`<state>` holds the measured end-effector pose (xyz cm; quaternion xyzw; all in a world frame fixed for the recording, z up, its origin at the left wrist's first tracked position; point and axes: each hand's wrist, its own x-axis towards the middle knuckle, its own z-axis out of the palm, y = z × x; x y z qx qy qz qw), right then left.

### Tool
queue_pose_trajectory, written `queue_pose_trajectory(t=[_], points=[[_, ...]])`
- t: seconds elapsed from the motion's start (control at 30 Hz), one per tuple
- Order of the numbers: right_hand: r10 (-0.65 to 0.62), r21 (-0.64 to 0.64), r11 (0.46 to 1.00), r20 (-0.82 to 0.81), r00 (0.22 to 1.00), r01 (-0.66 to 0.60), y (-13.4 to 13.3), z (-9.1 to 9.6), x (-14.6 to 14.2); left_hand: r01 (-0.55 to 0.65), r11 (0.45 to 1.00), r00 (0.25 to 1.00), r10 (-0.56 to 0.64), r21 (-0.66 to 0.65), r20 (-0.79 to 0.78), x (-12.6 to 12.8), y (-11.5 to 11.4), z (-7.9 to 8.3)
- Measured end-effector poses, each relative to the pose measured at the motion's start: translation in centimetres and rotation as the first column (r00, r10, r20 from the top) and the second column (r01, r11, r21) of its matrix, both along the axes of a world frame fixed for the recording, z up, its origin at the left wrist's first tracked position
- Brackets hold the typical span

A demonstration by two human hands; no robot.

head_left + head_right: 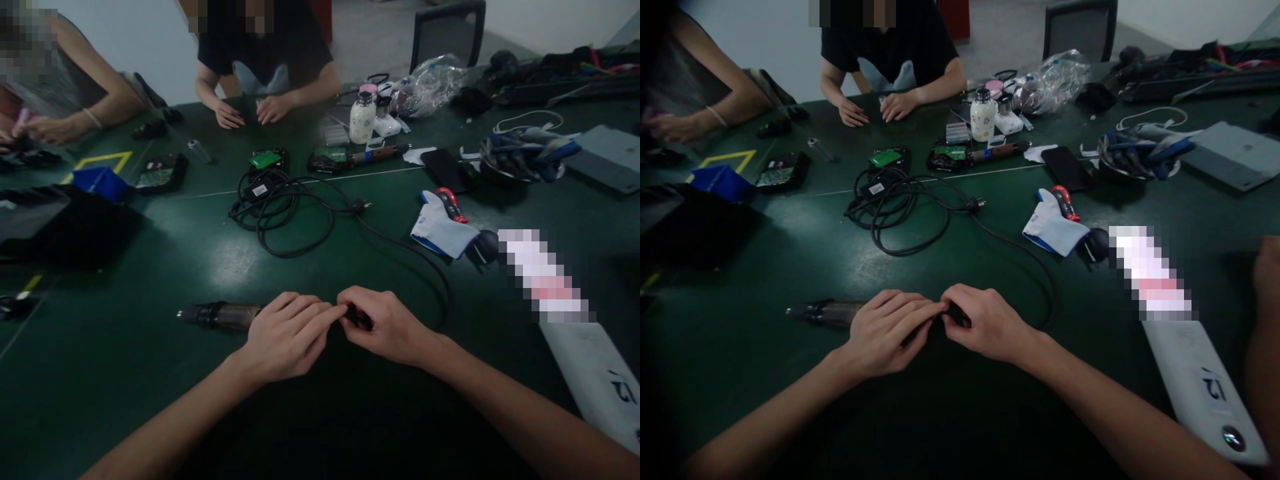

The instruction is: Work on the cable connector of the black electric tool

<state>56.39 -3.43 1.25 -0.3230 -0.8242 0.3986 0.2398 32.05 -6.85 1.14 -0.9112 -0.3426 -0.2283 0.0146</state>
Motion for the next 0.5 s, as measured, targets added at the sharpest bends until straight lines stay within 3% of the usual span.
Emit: queue_pose_trajectory(t=[0.5], points=[[0.0, -0.001, 1.0, -0.002, 1.0, 0.0, -0.02, 0.12, 0.04, -0.016, 0.999, 1.0, 0.018, 0.051, -0.023, -0.06, -0.05, -0.27]])
